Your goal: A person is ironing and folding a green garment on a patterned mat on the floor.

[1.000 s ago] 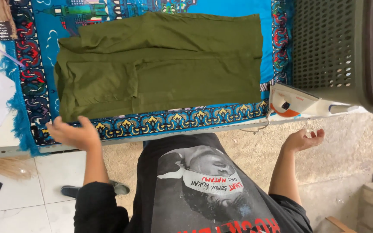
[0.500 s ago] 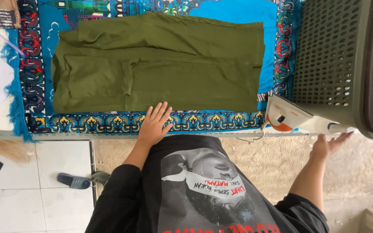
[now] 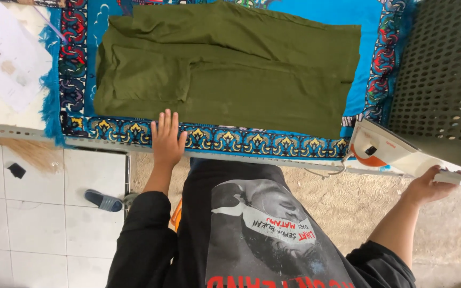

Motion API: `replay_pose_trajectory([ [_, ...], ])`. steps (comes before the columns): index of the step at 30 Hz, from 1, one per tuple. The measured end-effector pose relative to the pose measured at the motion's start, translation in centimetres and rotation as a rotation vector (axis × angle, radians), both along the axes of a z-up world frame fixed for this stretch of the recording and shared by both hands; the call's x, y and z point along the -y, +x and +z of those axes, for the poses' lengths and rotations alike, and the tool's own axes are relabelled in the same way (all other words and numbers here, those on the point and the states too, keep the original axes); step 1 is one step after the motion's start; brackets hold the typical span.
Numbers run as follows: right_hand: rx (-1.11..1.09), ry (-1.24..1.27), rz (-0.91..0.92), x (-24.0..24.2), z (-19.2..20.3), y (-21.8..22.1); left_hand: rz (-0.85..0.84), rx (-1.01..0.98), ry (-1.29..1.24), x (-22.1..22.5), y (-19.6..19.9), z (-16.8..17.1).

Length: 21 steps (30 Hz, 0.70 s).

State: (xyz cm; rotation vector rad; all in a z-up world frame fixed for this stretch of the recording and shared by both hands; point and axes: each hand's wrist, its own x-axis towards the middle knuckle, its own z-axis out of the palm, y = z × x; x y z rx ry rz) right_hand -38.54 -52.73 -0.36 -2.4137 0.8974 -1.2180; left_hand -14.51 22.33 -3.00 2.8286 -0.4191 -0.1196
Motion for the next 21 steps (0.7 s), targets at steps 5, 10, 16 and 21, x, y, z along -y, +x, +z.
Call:
replay_pose_trajectory([
  [5,0.365,-0.068,-0.079,-6.3,2.0,-3.2,-0.038,0.007,-0.044,-2.2,0.5,0.7],
  [10,0.556,0.365,-0.195,-20.1,6.2,-5.6,-0.162,0.04,-0.161,-0.9,1.1,0.7],
  [16,0.171,0.904,0.136,-37.8,7.1,1.3,-0.488,0.163,-0.202,2.1,2.6,-1.9],
  [21,-0.578,0.621,0.424,-45.6,5.8,5.7,-0.614,0.108,-0.205,1.8,3.3,-2.5],
])
